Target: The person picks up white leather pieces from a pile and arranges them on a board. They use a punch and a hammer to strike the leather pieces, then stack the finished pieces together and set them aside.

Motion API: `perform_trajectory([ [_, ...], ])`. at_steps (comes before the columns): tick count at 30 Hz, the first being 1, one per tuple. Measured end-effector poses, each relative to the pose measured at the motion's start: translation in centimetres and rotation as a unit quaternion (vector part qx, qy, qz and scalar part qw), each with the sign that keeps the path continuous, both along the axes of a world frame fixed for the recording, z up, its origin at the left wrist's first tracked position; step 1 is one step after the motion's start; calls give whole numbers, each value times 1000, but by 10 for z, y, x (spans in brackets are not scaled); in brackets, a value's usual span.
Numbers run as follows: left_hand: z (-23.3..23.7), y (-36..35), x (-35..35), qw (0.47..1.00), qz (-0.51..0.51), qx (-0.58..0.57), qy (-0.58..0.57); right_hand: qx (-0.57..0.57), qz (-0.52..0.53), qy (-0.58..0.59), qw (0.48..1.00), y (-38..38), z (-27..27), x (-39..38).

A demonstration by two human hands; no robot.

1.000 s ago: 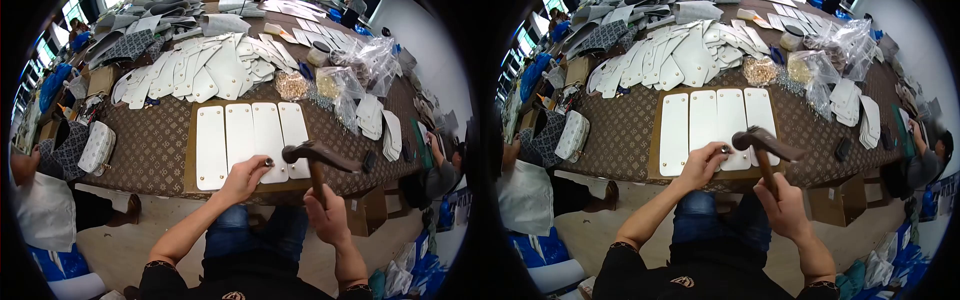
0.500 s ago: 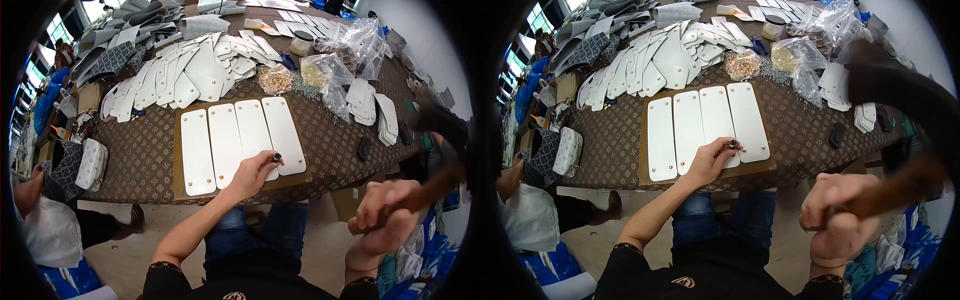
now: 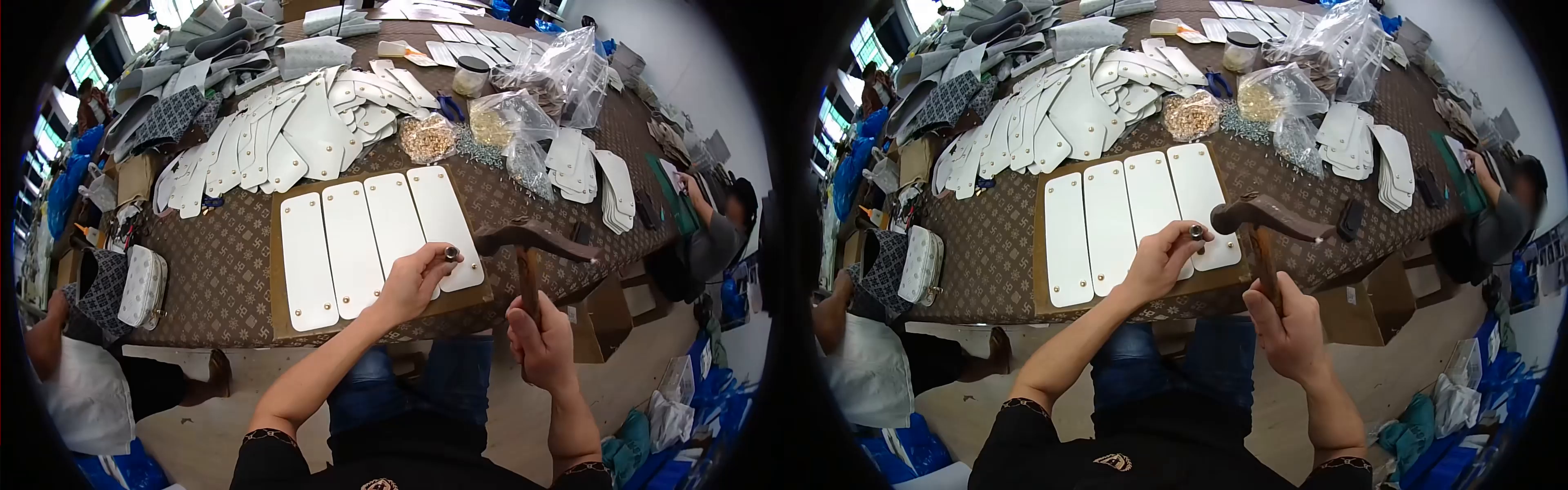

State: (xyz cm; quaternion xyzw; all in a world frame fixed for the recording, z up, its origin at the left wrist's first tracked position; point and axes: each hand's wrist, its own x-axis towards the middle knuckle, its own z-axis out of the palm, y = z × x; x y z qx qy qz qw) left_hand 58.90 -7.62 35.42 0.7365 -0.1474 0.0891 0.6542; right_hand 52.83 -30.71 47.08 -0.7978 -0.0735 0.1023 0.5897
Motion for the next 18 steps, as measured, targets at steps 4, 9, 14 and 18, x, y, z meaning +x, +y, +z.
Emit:
perform_trajectory([
  [4,-4,-3,2,997,17,67,20,-35,34,4,999,-2,-2,2],
  [9,-19,-3,5,999,-8,23,-26,164,4,-226,960,-9,64,-7],
  [14,0,0,3,997,0,75,1,-91,50,-198,975,4,9,17],
  [18,-1,0,1,994,-3,103,24,-174,102,-130,971,-7,-8,25],
])
